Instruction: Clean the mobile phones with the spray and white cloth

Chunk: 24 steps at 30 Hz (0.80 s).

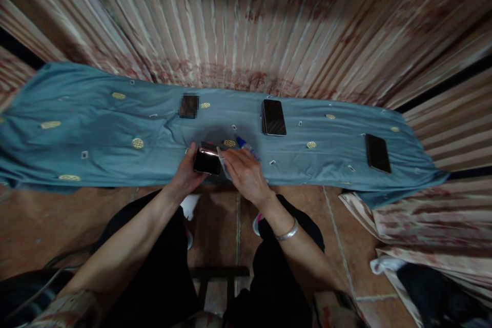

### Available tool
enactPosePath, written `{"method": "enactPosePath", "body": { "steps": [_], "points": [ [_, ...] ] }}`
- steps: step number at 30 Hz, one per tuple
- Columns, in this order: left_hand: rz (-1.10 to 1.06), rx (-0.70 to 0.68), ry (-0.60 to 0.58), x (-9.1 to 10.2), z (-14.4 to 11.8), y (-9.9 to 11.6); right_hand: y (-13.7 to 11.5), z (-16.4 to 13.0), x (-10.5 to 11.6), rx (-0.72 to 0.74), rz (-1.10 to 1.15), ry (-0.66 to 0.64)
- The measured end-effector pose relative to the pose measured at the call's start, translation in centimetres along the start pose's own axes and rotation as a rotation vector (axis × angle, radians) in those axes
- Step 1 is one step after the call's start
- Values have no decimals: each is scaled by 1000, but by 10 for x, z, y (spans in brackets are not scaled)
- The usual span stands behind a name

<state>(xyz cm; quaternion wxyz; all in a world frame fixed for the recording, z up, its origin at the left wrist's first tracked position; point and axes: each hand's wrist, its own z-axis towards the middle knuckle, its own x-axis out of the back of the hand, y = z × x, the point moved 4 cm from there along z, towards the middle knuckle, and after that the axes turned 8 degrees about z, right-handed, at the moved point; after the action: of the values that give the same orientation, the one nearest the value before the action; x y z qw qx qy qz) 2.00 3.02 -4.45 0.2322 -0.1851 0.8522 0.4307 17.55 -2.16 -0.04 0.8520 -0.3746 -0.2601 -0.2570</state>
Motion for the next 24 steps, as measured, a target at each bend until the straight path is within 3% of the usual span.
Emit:
{"method": "enactPosePath", "body": {
  "steps": [8,13,16,19,22,24],
  "points": [
    [-26,3,4,9,8,-1,-10,-3,-11,39,-10,-79],
    [-12,3,7,8,6,0,-9,-1,-9,7,141,-19],
    [-3,3,18,6,4,2,5,1,1,-186,353,91],
    [-16,8,31,3,2,6,27,-1,7,-514,661,244],
    [-31,-10,26,-1,1,13,41,-7,2,-786,1028,357],
    [-40,-32,25,-4,2,18,45,-11,-5,-906,1214,366]
  ]
}}
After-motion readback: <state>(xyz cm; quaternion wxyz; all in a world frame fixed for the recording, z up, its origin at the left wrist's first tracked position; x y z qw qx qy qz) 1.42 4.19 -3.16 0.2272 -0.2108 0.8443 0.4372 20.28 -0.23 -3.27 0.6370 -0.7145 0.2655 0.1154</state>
